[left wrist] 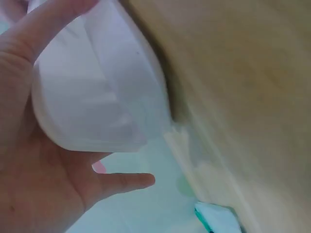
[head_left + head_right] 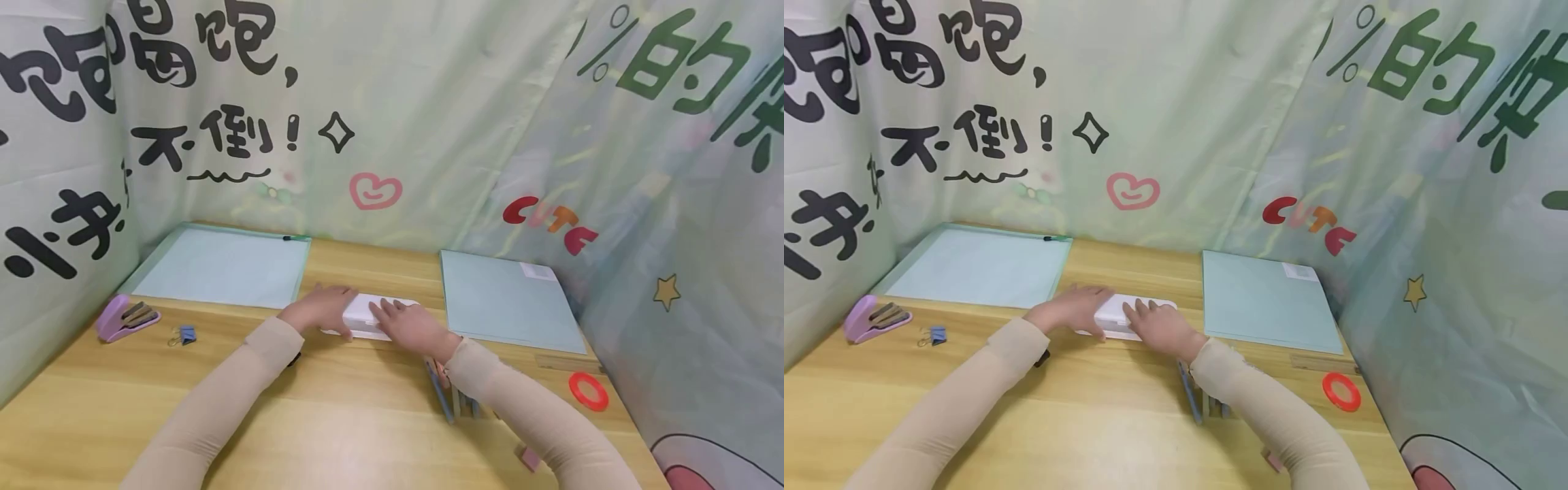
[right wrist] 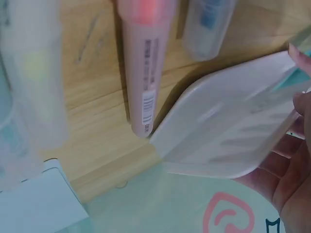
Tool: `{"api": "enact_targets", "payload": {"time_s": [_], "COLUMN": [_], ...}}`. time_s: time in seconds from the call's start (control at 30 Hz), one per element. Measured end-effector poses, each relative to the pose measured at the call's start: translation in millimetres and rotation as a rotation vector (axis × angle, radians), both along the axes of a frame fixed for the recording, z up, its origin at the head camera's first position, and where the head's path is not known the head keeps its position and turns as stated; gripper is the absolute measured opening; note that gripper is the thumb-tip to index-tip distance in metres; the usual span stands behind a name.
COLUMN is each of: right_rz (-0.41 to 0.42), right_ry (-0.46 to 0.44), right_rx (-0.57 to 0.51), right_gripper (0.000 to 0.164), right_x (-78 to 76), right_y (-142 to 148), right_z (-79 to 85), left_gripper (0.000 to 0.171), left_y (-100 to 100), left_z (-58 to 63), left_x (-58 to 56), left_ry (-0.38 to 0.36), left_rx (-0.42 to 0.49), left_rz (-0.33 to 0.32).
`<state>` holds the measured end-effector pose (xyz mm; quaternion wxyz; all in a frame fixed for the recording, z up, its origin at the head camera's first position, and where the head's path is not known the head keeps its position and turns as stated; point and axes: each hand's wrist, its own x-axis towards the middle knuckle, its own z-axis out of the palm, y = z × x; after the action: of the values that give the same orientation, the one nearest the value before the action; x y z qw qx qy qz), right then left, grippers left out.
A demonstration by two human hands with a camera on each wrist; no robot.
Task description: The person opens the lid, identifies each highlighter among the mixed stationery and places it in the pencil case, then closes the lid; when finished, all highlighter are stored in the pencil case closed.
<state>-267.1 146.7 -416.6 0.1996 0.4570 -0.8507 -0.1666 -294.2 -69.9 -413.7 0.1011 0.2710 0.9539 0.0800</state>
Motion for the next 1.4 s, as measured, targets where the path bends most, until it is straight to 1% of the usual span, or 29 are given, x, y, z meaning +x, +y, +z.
{"api": "enact_targets", "payload": {"time_s": [0.07,0.13,0.23,0.33,0.37,0.43,0.53,0.6,0.67,0.73,0.83,0.93,1.03,1.17,1.27,1.4], "right_rz": [-0.001,0.0,0.003,0.006,0.004,-0.007,-0.038,-0.059,-0.069,-0.078,-0.08,-0.076,-0.069,-0.094,-0.131,-0.144], "right_ry": [-0.033,-0.066,-0.101,-0.108,-0.104,-0.099,-0.109,-0.121,-0.135,-0.136,-0.127,-0.092,-0.046,-0.003,-0.007,-0.034], "right_rx": [-0.022,-0.042,-0.089,-0.153,-0.168,-0.182,-0.18,-0.182,-0.207,-0.257,-0.379,-0.482,-0.519,-0.51,-0.502,-0.526], "right_gripper": [0.041,0.04,0.036,0.032,0.032,0.032,0.033,0.032,0.031,0.029,0.023,0.017,0.015,0.025,0.035,0.038], "right_x": [-1.0,-1.9,-4.6,-8.3,-9.5,-11.6,-13.9,-14.8,-15.9,-17.7,-20.4,-23.1,-26.3,-32.3,-38.3,-45.3], "right_y": [0,1,0,-1,-1,-1,0,-1,-2,-3,-5,-7,-10,-10,-7,-3], "right_z": [1.7,2.8,4.0,5.4,5.8,7.1,10.3,12.4,14.4,15.5,17.9,20.3,21.9,22.0,20.3,19.5], "left_gripper": [0.11,0.116,0.121,0.122,0.122,0.121,0.117,0.114,0.112,0.11,0.107,0.103,0.098,0.093,0.095,0.104], "left_y": [-4,-10,-22,-34,-37,-42,-45,-45,-45,-45,-44,-44,-44,-43,-43,-42], "left_z": [-2.4,-3.5,-2.3,-0.2,0.1,-0.7,-2.8,-4.7,-5.8,-6.8,-7.8,-8.8,-9.1,-8.2,-8.0,-7.2], "left_x": [-0.6,-1.7,-2.5,-0.7,0.5,2.1,3.5,3.6,3.6,3.3,3.2,3.3,4.2,5.5,6.2,7.6], "left_ry": [0.01,0.013,0.012,-0.018,-0.034,-0.066,-0.095,-0.094,-0.086,-0.082,-0.086,-0.084,-0.077,-0.079,-0.078,-0.074], "left_rx": [0.023,0.055,0.127,0.183,0.196,0.188,0.169,0.158,0.159,0.168,0.184,0.188,0.184,0.186,0.181,0.169], "left_rz": [-0.005,0.007,0.067,0.14,0.157,0.174,0.163,0.152,0.146,0.146,0.147,0.145,0.143,0.156,0.167,0.194]}}
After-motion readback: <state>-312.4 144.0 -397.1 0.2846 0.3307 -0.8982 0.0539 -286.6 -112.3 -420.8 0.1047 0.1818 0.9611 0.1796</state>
